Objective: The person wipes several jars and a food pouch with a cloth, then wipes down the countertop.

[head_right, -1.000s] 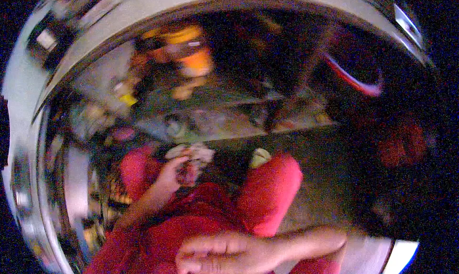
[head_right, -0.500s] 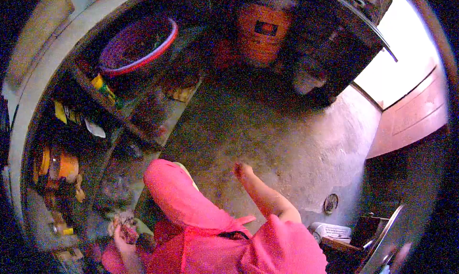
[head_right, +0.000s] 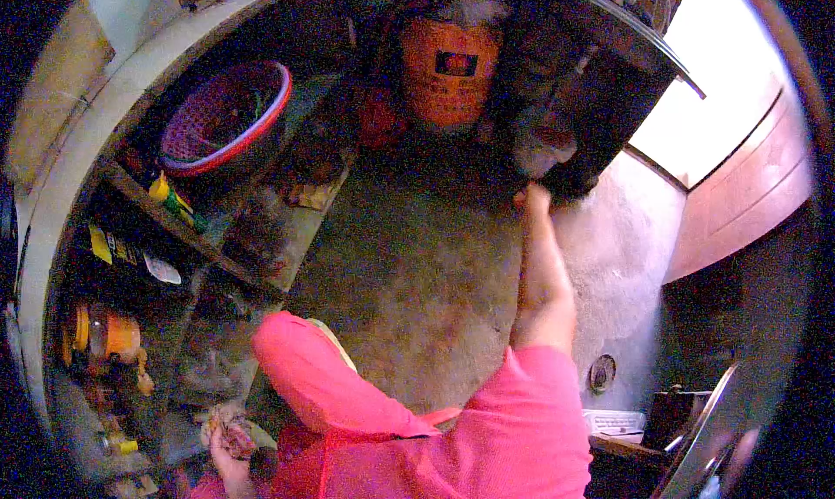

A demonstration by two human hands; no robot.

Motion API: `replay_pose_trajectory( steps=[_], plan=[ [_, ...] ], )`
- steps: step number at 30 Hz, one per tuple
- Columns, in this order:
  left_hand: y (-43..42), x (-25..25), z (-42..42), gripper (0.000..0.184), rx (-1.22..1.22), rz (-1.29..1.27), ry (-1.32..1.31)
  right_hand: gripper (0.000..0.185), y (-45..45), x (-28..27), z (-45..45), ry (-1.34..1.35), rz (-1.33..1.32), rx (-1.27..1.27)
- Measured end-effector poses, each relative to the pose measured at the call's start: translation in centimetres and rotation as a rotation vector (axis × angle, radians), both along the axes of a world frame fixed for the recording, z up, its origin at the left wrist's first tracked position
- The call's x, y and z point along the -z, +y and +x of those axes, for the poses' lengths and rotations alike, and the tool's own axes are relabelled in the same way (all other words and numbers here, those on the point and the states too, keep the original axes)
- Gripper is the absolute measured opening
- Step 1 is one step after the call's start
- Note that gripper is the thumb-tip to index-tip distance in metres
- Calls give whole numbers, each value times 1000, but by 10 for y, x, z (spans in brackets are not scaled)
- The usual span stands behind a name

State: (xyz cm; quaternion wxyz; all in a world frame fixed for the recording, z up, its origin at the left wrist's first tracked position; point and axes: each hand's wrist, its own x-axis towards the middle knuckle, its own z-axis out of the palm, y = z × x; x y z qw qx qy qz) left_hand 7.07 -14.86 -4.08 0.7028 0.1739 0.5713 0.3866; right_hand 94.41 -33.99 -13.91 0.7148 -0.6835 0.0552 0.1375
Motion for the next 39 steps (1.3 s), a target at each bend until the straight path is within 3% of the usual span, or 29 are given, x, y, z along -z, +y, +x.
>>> replay_pose_trajectory(
  steps=[3, 4, 6, 7, 9, 10, 11, 15, 16, 17, 19, 21, 23, 25, 26, 27, 28, 29, 30, 34, 39],
  plan=[
    [-7, -44, 35, 20, -15, -173, 23, 17, 21, 63, -143, 202, -102, -125],
    [-11, -41, 37, 22, -77, -54, 16, 14, 23, 82, -176, 320, -32, -234],
    [2, -14, 2, 27, 94, 115, 76, 19, 44, 92, -239, 290, 25, -316],
    [1, -4, -15, 31, 157, 202, 107, 20, 54, 77, -248, 239, 31, -330],
    [-5, -41, 36, 33, -186, 318, 113, 23, 87, 25, -290, 164, 42, -445],
    [-5, -53, 32, 34, -41, 380, 81, 23, 103, -21, -306, -12, -19, -544],
    [-4, -55, 31, 33, -54, 367, 111, 23, 119, -51, -318, -234, 31, -644],
    [-7, -59, 40, 37, -145, 565, 142, 23, 177, -157, -397, -408, 208, -952],
    [-12, -106, 54, 40, -144, 497, 268, 23, 191, -182, -428, -419, 221, -1117],
    [-5, -82, 44, 43, -153, 577, 269, 23, 194, -200, -460, -440, 225, -1259],
    [-12, -95, 45, 47, -100, 517, 199, 26, 202, -202, -511, -510, 256, -1605],
    [-17, -107, 43, 49, -22, 524, 101, 41, 202, -224, -568, -382, 210, -1961],
    [-16, -118, 54, 50, 170, 764, 393, 60, 221, -195, -612, -281, 362, -2007],
    [-8, -106, 48, 58, 406, 1225, 871, 63, 214, -203, -657, 400, 505, -1947],
    [-15, -107, 55, 65, 483, 1170, 1079, 65, 214, -207, -672, 734, 556, -1875],
    [-28, -106, 63, 73, 555, 1098, 1284, 72, 211, -212, -682, 772, 513, -1877],
    [-32, -99, 65, 87, 537, 1171, 1125, 70, 210, -210, -690, 916, 494, -1824],
    [-38, -107, 66, 92, 497, 1181, 1135, 67, 209, -203, -698, 1055, 467, -1764],
    [-43, -101, 61, 91, 511, 1184, 1183, 56, 210, -194, -705, 998, 516, -1695],
    [-43, -105, 48, 78, 516, 1255, 1200, 42, 221, -172, -702, 934, 611, -1718],
    [-43, -107, 47, 59, 517, 1324, 1089, 41, 226, -189, -694, 833, 585, -1647]
  ],
)
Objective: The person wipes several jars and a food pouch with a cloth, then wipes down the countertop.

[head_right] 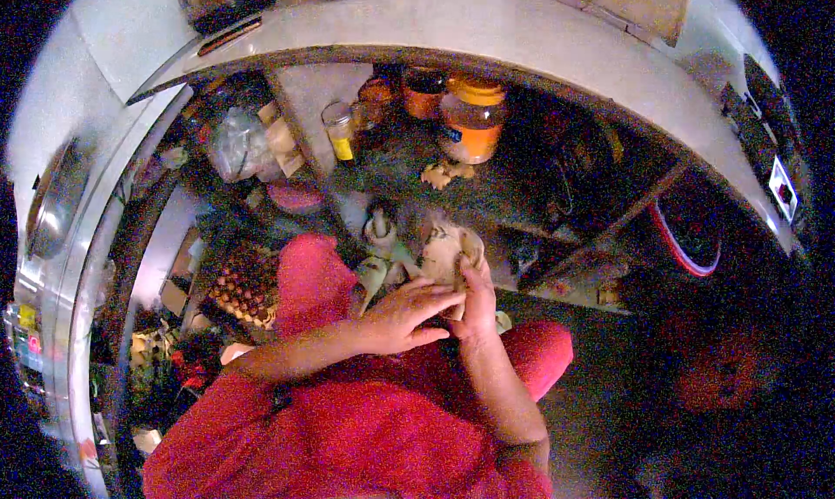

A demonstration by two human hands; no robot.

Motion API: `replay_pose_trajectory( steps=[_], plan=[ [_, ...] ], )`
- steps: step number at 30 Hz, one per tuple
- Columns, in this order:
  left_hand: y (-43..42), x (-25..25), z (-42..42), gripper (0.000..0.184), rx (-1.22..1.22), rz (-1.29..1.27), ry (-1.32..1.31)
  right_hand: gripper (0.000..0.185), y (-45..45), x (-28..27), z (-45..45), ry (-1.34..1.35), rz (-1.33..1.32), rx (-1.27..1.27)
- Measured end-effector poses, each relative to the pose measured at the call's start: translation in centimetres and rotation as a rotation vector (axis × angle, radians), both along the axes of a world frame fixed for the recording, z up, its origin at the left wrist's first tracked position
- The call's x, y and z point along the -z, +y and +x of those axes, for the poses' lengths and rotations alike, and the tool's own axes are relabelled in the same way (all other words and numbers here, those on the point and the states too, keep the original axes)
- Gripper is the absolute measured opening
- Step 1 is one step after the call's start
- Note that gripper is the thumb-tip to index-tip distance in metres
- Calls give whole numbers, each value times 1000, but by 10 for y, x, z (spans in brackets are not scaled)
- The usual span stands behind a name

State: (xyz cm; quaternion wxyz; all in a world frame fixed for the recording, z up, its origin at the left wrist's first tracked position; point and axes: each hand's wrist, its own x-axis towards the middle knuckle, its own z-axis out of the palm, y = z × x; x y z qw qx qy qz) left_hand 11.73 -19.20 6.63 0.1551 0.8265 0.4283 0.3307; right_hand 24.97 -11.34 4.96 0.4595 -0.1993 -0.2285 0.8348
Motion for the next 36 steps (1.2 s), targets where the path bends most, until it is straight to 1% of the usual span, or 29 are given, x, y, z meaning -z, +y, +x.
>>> replay_pose_trajectory(
  steps=[2, 3, 4, 6, 8, 10, 13, 16, 17, 18, 19, 20, 21, 22, 24, 27, 28, 30, 31, 32, 33, 34, 35, 36],
  plan=[
    [-2, 0, -5, 52, 23, 30, 37, 41, 1, -11, 1, -37, 62, 77],
    [-3, -1, -7, 43, 48, -67, -68, 40, 3, -17, 6, -73, 90, 91],
    [-3, -4, -11, 42, 49, -80, -79, 40, 7, -21, 13, -98, 83, 104],
    [-3, -13, -23, 40, 55, -107, -99, 38, 16, -24, 23, -157, 150, 196],
    [-4, -10, -37, 33, -14, -139, -83, 38, 24, -31, 33, -212, 202, 234],
    [-7, -12, -49, 31, -59, -192, -82, 38, 30, -38, 38, -269, 208, 269],
    [-7, 2, -65, 30, -95, -212, -92, 39, 42, -23, 44, -385, 283, 355],
    [1, 25, -75, 24, -166, -174, -258, 38, 48, -27, 35, -711, 473, 435],
    [3, 16, -79, 22, -175, -126, -269, 37, 51, -26, 31, -885, 547, 418],
    [7, 15, -82, 21, -191, -160, -311, 36, 67, -7, 28, -1110, 811, 540],
    [12, 15, -83, 21, -206, -194, -354, 37, 78, 6, 32, -1271, 1112, 581],
    [18, 15, -85, 20, -221, -227, -394, 38, 80, -4, 24, -1421, 1421, 613],
    [26, 17, -88, 20, -220, -213, -389, 38, 76, -17, 10, -1439, 1446, 528],
    [29, 18, -89, 19, -229, -203, -378, 39, 82, -14, 1, -1488, 1547, 495],
    [35, 15, -90, 18, -244, -179, -352, 38, 89, -14, -20, -1478, 1653, 377],
    [34, 21, -96, 17, -245, -44, -257, 40, 82, -27, -40, -1402, 1707, 307],
    [31, 17, -101, 17, -272, 17, -260, 40, 79, -37, -40, -1368, 1701, 322],
    [23, -7, -111, 18, -330, 141, -268, 42, 66, -68, -38, -1298, 1696, 349],
    [28, -16, -124, 19, -331, 319, -237, 47, 62, -85, -30, -1290, 1702, 366],
    [31, -33, -136, 18, -331, 402, -225, 50, 61, -103, -20, -1241, 1729, 436],
    [32, -58, -147, 17, -330, 484, -212, 53, 59, -126, -9, -1270, 1774, 534],
    [35, -86, -157, 13, -349, 544, -135, 51, 59, -154, 3, -1288, 1839, 697],
    [41, -106, -167, 19, -360, 702, -60, 48, 61, -180, 17, -1287, 1882, 896],
    [52, -128, -172, 17, -358, 844, -115, 42, 63, -209, 30, -1392, 1916, 1113]
  ],
)
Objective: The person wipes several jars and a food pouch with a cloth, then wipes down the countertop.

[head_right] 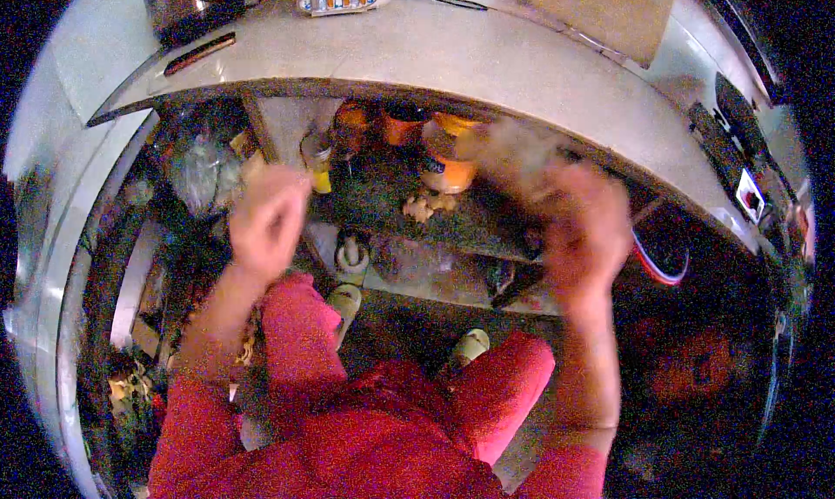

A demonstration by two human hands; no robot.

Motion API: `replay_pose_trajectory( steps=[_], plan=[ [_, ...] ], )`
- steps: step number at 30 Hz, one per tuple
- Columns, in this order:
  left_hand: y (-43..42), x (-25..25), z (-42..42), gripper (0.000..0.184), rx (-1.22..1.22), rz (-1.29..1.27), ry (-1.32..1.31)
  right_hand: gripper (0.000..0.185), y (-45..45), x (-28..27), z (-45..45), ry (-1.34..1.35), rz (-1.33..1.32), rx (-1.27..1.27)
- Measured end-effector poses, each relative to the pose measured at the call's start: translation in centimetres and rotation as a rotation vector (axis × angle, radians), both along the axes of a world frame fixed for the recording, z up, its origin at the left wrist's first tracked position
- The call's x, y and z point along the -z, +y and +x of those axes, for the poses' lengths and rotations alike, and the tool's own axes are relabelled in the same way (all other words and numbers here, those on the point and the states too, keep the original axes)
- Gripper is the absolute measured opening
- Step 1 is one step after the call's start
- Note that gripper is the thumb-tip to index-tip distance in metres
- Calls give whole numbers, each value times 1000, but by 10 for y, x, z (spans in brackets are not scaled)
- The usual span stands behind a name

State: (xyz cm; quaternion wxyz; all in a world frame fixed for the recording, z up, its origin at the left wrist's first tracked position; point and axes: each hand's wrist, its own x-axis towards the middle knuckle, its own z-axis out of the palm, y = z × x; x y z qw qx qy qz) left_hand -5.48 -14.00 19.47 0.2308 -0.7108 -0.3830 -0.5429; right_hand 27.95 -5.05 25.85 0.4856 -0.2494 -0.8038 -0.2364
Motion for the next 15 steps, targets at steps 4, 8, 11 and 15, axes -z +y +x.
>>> replay_pose_trajectory(
  steps=[4, 8, 11, 15],
  plan=[
    [57, -93, -16, 16, -180, 222, 104, 42, 28, -83, 28, 32, 305, 296],
    [134, -121, -34, 36, -475, 94, 127, 29, 123, -67, 53, -246, -332, 278],
    [163, -111, -31, 69, -726, -340, 79, 44, 130, -37, 43, -310, -514, 613],
    [167, -112, -30, 76, -772, -525, 35, 49, 135, -43, 61, -393, -579, 561]
  ],
)
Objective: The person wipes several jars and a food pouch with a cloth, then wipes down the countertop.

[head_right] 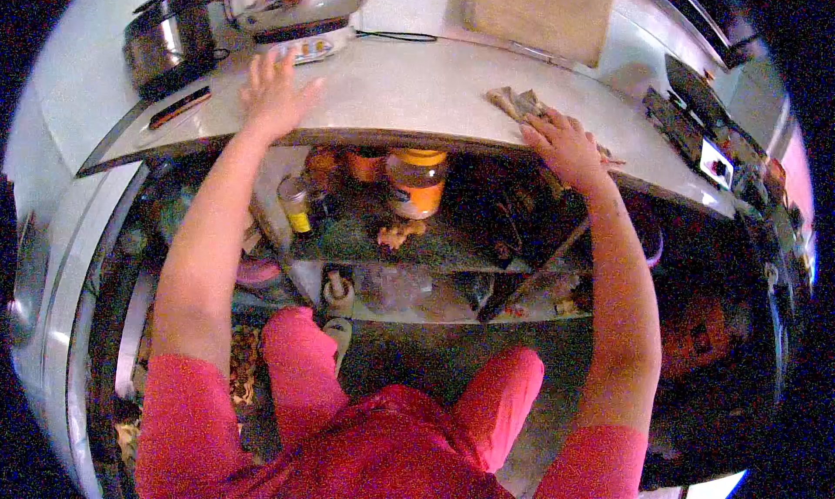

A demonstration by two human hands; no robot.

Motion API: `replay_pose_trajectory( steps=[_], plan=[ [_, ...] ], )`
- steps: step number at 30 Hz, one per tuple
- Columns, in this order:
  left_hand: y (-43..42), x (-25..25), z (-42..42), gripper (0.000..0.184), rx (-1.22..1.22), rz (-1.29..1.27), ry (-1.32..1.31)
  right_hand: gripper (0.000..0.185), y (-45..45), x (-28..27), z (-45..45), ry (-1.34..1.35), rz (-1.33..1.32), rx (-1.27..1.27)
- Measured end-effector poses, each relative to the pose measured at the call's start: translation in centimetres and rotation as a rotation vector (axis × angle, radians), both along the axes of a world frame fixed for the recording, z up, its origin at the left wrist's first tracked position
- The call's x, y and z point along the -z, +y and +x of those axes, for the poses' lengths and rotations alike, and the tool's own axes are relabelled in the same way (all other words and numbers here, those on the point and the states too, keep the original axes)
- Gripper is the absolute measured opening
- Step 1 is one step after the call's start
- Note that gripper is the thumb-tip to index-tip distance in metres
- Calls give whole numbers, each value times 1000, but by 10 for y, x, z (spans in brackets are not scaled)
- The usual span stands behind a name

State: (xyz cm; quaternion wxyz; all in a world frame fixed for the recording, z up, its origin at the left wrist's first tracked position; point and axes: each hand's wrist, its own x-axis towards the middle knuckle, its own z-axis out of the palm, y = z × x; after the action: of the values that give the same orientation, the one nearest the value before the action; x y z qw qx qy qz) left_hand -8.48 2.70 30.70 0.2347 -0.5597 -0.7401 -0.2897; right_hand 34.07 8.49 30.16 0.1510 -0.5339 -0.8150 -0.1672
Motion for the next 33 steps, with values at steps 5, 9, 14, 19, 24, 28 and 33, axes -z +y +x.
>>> replay_pose_trajectory(
  steps=[5, 9, 14, 19, 24, 28, 33],
  plan=[
    [4, -5, -2, 80, -54, -137, -92, 49, 29, -12, 80, -33, -118, 245],
    [11, -7, -2, 79, -63, -221, -81, 51, 28, -23, 107, -33, -227, 464],
    [6, -11, 4, 77, -84, -253, -35, 62, 68, -29, 70, -136, -244, 300],
    [17, 3, -10, 73, -35, -158, -27, 53, 72, -26, -114, -36, -328, -24],
    [23, 9, -25, 72, -17, -76, -52, 51, 30, -19, -232, -25, -315, -378],
    [20, 10, -26, 73, -1, -120, -20, 46, -13, -26, -214, -84, -219, -767],
    [5, -9, -4, 74, -93, -389, 150, 44, 38, -20, -96, -78, -174, -774]
  ],
)
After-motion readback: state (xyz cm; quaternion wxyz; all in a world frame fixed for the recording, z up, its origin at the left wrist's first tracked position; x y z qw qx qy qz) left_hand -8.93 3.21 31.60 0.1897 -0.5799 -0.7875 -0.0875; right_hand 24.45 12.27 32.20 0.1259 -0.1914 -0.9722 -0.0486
